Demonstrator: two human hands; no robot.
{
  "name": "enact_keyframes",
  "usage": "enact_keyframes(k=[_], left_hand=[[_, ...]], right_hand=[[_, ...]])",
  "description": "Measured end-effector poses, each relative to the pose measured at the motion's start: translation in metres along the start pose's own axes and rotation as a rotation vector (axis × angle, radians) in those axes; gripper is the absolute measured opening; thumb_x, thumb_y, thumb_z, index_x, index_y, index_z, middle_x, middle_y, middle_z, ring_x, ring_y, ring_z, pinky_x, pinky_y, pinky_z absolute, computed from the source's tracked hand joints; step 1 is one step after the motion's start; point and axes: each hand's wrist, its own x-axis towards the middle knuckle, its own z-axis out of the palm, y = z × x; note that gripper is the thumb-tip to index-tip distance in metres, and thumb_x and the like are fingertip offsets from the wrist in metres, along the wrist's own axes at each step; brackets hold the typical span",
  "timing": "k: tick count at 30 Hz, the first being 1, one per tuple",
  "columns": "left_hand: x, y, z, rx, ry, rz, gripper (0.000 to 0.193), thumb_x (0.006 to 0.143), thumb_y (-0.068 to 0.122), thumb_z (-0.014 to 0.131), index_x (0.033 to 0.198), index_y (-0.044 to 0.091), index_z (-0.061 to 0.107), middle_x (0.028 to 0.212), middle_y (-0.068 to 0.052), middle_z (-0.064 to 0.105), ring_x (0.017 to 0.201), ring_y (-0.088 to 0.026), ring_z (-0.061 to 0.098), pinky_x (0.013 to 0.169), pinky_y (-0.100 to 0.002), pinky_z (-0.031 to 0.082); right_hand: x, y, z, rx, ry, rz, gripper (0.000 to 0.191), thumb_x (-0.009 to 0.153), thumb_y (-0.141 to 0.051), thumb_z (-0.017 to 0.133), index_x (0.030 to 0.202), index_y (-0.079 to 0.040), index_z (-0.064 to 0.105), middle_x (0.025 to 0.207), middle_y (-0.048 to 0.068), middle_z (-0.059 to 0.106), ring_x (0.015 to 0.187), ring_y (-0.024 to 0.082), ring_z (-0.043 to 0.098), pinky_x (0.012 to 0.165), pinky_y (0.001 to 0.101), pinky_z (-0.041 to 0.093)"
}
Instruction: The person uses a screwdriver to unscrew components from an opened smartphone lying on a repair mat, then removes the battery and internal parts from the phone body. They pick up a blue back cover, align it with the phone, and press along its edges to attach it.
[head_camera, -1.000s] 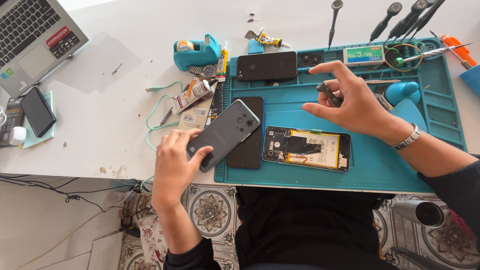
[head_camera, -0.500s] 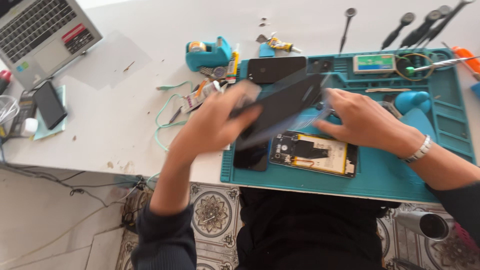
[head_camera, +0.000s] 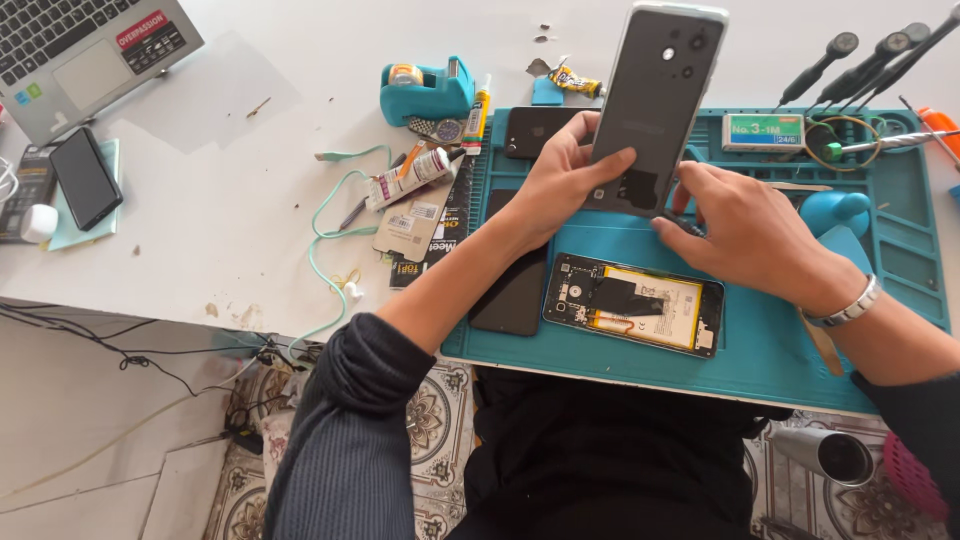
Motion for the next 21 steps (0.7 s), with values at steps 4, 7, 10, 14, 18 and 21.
enact_keyframes(k=[4,7,10,14,18,21], left_hand=[[-0.006,0.002,0.003,0.057,-0.018,0.087,0.038,0.098,0.017,0.076,0.122,0.003,0.049,0.114,-0.009,0.069,0.103,-0.01,0.065,0.088,-0.03,0.056],[-0.007,0.008,0.007,0.064,-0.014,0.091,0.038,0.097,0.018,0.076,0.121,0.003,0.051,0.114,-0.008,0.069,0.105,-0.009,0.065,0.092,-0.029,0.057],[-0.01,0.01,0.012,0.079,-0.011,0.065,0.039,0.097,0.019,0.076,0.122,0.004,0.051,0.114,-0.009,0.07,0.106,-0.009,0.066,0.093,-0.028,0.056],[-0.011,0.01,0.013,0.108,-0.017,-0.007,0.051,0.094,0.021,0.076,0.135,0.006,0.05,0.111,-0.009,0.073,0.101,-0.012,0.067,0.079,-0.027,0.056],[-0.011,0.006,0.013,0.198,-0.065,-0.064,0.05,0.1,0.018,0.074,0.141,-0.003,0.055,0.116,-0.009,0.071,0.102,-0.016,0.069,0.076,-0.031,0.061],[-0.012,0.002,0.011,0.087,-0.211,0.027,0.061,0.09,0.006,0.077,0.142,0.004,0.045,0.126,-0.004,0.065,0.113,-0.013,0.068,0.091,-0.031,0.064]], right_hand=[[-0.001,0.001,0.0,0.006,0.119,-0.149,0.041,0.084,-0.031,0.077,0.107,-0.001,0.061,0.09,0.013,0.065,0.086,0.031,0.064,0.077,0.0444,0.046],[0.0,0.002,0.002,0.066,0.161,-0.182,0.045,0.085,-0.033,0.078,0.111,0.0,0.062,0.091,0.013,0.064,0.088,0.028,0.061,0.083,0.0412,0.042],[0.001,0.005,0.006,0.158,0.197,-0.191,0.043,0.089,-0.032,0.076,0.114,0.001,0.062,0.093,0.011,0.064,0.086,0.025,0.061,0.086,0.0402,0.041],[0.002,0.014,0.01,0.161,0.272,-0.171,0.024,0.096,-0.025,0.071,0.097,-0.002,0.065,0.081,0.008,0.066,0.079,0.024,0.063,0.084,0.0428,0.041],[0.006,0.022,0.013,0.315,0.31,-0.026,0.027,0.106,-0.022,0.064,0.093,0.002,0.065,0.075,0.013,0.065,0.064,0.024,0.062,0.063,0.0364,0.045],[0.006,0.026,0.013,0.4,0.335,0.005,0.027,0.107,-0.021,0.061,0.096,0.003,0.066,0.073,0.014,0.066,0.06,0.021,0.064,0.056,0.0335,0.045]])
